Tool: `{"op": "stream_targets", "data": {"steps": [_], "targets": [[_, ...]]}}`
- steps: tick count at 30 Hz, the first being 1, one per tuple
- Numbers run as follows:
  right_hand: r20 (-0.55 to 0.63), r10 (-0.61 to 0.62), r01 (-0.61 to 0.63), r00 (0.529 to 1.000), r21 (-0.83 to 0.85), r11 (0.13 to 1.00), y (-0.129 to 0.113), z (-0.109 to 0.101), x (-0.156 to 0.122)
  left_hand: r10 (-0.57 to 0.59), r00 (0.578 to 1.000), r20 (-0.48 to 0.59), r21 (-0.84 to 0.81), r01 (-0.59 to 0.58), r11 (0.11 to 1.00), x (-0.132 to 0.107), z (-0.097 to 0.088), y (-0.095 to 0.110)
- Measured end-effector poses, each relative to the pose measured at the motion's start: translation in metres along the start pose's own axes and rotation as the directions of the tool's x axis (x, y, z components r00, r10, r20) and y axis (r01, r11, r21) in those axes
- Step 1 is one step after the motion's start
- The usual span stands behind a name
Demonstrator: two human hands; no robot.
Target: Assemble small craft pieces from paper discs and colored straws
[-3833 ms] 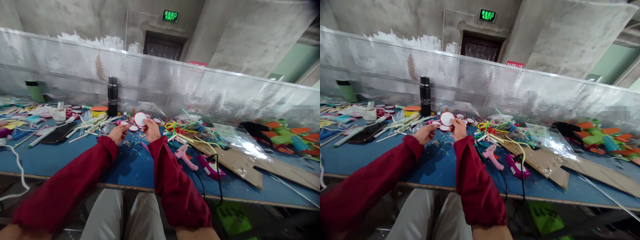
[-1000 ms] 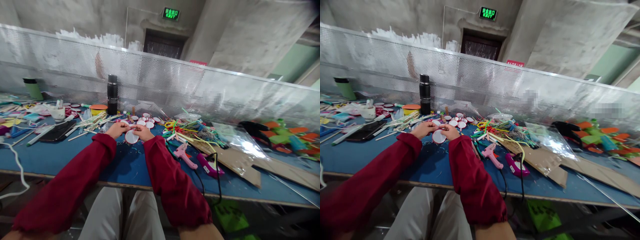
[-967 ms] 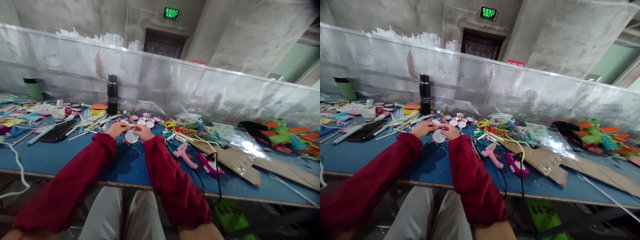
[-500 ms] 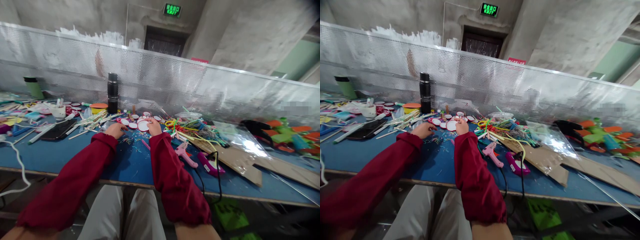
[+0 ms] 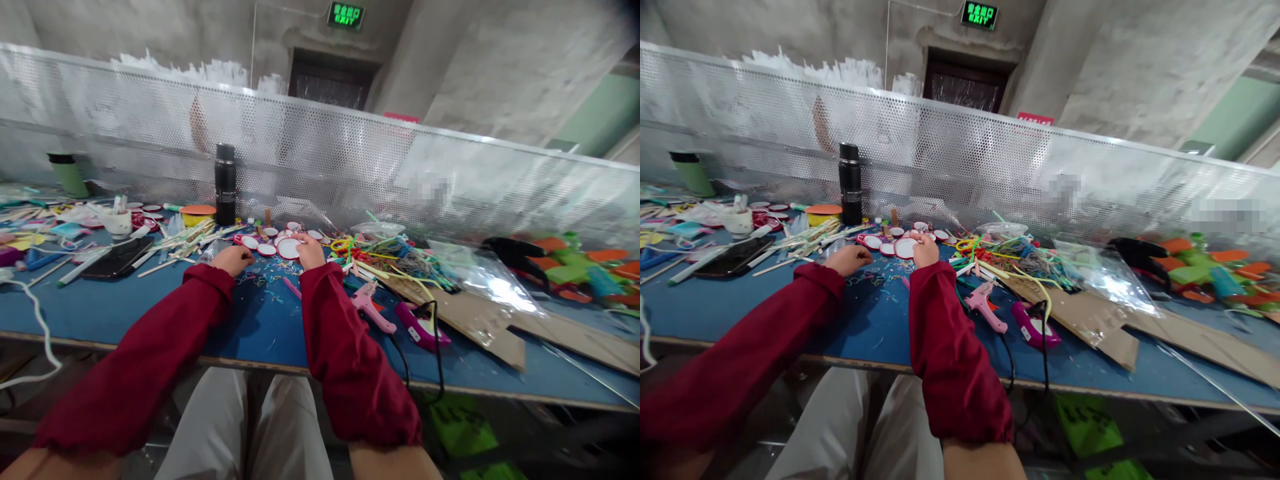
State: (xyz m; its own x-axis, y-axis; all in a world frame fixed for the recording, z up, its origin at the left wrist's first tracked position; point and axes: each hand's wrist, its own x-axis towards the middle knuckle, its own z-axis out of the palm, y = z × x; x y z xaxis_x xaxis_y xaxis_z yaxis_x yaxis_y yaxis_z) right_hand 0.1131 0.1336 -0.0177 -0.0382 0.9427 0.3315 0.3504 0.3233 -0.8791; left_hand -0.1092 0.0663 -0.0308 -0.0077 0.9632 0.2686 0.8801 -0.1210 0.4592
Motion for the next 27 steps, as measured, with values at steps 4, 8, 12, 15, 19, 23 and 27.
{"op": "stream_targets", "data": {"steps": [4,8,12,15,19,23,27], "targets": [[-0.025,-0.012,0.012,1.000,-0.014,1.000,0.0013,0.0012,0.0010,-0.008,0.996,-0.088,0.034,0.011,0.999,-0.0015,-0.0068,0.0016],[-0.048,-0.008,0.007,0.999,-0.031,1.000,0.0022,0.0011,0.0024,-0.018,0.999,0.029,0.086,0.016,0.996,-0.0033,-0.0094,0.0004],[-0.050,0.005,-0.007,0.999,-0.046,0.999,0.0019,0.0006,0.0023,0.005,0.987,0.158,0.189,-0.035,0.981,-0.0026,-0.0052,-0.0039],[-0.043,0.022,-0.024,0.999,-0.050,0.998,0.0003,0.0013,0.0010,0.008,0.982,0.191,0.225,-0.052,0.973,-0.0014,-0.0008,-0.0048],[-0.009,0.045,-0.045,0.999,-0.053,0.998,-0.0033,0.0019,-0.0008,-0.013,0.989,0.149,0.226,-0.021,0.974,-0.0016,-0.0010,-0.0022],[0.017,0.056,-0.055,0.998,-0.061,0.997,-0.0053,0.0017,-0.0013,0.087,0.995,0.043,0.199,-0.094,0.975,-0.0027,-0.0071,0.0006],[0.014,0.065,-0.063,0.998,-0.071,0.995,-0.0051,0.0022,-0.0012,0.148,0.985,0.086,0.176,-0.161,0.971,-0.0026,-0.0070,0.0024]]}}
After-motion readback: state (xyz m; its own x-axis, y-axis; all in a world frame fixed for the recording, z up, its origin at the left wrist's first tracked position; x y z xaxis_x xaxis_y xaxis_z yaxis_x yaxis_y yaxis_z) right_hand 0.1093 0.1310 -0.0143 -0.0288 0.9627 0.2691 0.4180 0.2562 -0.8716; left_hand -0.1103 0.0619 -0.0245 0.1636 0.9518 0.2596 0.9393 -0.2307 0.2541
